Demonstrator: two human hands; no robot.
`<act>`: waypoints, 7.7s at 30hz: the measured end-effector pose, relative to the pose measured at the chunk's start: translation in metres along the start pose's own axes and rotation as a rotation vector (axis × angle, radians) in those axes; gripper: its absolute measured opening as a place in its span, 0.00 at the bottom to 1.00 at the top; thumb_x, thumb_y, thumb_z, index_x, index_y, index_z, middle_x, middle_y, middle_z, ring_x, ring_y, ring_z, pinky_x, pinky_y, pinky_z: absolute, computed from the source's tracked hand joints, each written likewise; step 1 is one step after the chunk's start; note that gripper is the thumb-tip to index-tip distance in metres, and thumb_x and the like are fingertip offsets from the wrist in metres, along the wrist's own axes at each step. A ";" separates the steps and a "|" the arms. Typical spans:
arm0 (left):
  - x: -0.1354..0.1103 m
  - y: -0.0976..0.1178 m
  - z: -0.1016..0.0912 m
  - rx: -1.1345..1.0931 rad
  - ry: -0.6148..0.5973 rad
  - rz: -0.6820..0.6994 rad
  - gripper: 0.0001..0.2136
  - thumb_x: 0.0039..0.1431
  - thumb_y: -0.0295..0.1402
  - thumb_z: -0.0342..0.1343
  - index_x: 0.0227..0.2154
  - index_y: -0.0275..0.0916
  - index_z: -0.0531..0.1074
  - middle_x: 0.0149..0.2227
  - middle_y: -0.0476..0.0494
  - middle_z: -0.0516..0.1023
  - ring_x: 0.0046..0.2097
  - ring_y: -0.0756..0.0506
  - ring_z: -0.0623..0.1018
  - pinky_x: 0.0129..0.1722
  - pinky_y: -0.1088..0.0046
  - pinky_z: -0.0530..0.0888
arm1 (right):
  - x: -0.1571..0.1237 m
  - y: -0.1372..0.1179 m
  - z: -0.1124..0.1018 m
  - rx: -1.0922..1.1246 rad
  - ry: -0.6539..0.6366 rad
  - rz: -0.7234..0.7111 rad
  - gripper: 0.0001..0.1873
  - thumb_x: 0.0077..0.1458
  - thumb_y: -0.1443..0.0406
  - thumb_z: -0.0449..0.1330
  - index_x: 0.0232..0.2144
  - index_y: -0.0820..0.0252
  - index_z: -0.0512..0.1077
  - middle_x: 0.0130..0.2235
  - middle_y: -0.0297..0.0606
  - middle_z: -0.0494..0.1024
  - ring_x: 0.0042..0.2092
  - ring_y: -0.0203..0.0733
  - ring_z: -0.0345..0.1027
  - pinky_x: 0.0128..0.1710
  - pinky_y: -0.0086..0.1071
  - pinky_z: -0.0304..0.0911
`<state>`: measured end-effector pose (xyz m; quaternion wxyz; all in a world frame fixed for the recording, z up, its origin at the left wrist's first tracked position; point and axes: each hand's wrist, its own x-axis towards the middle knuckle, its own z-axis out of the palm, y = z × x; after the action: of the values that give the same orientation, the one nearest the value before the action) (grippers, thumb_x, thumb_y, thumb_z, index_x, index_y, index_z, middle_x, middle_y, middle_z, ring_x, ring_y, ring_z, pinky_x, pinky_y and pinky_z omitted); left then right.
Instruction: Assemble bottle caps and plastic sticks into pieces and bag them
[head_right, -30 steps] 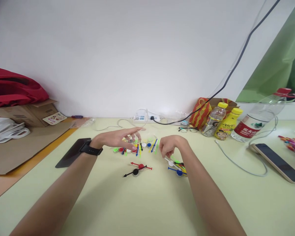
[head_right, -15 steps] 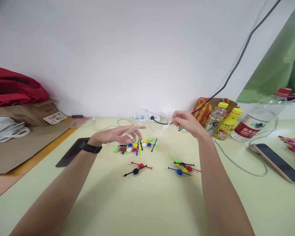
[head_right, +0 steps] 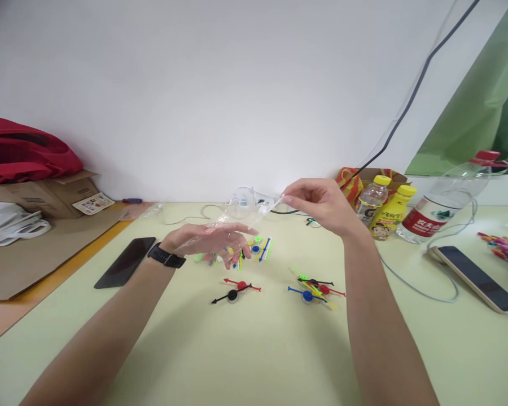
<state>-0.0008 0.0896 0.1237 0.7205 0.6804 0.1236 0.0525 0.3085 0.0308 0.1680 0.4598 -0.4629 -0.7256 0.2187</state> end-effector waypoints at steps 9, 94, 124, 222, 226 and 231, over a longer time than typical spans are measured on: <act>0.018 -0.012 0.005 -0.066 -0.053 -0.039 0.30 0.69 0.49 0.48 0.69 0.40 0.58 0.58 0.29 0.72 0.49 0.38 0.76 0.47 0.58 0.75 | 0.007 0.027 -0.002 0.079 -0.365 -0.006 0.19 0.54 0.49 0.69 0.36 0.58 0.81 0.35 0.40 0.79 0.36 0.41 0.68 0.36 0.36 0.63; 0.023 -0.034 -0.012 -0.221 0.002 -0.030 0.26 0.70 0.43 0.51 0.67 0.44 0.59 0.52 0.37 0.71 0.41 0.45 0.75 0.36 0.72 0.70 | 0.015 0.117 0.059 -0.298 -1.335 0.715 0.31 0.23 0.57 0.80 0.34 0.62 0.81 0.30 0.36 0.82 0.36 0.45 0.78 0.37 0.31 0.71; 0.025 -0.046 -0.019 -0.348 0.058 0.021 0.26 0.69 0.41 0.52 0.67 0.45 0.59 0.50 0.38 0.70 0.41 0.44 0.75 0.33 0.73 0.71 | 0.019 0.047 0.021 0.284 0.128 0.104 0.22 0.41 0.50 0.76 0.34 0.57 0.82 0.29 0.38 0.79 0.29 0.38 0.67 0.29 0.34 0.64; 0.026 -0.045 -0.016 -0.261 0.108 0.077 0.28 0.67 0.43 0.52 0.68 0.45 0.61 0.48 0.39 0.69 0.37 0.45 0.73 0.28 0.73 0.64 | -0.010 0.050 -0.025 0.452 0.169 0.201 0.16 0.50 0.51 0.72 0.33 0.52 0.75 0.38 0.37 0.81 0.42 0.47 0.77 0.46 0.41 0.72; 0.026 -0.043 -0.012 -0.280 0.098 0.093 0.29 0.65 0.45 0.54 0.67 0.45 0.62 0.47 0.38 0.70 0.39 0.43 0.73 0.29 0.72 0.63 | 0.011 0.045 -0.005 0.580 0.272 0.199 0.13 0.50 0.54 0.72 0.32 0.50 0.74 0.40 0.37 0.81 0.44 0.48 0.76 0.48 0.42 0.74; 0.027 -0.045 -0.015 -0.293 0.098 0.121 0.29 0.66 0.43 0.53 0.68 0.43 0.61 0.53 0.36 0.71 0.38 0.45 0.74 0.30 0.71 0.64 | 0.019 0.034 0.030 0.685 0.063 0.265 0.12 0.46 0.58 0.75 0.29 0.55 0.77 0.34 0.36 0.80 0.38 0.41 0.75 0.49 0.38 0.74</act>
<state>0.0172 0.1073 0.0758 0.8007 0.5706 0.1083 0.1467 0.2960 0.0666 0.1370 0.5778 -0.3787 -0.5294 0.4923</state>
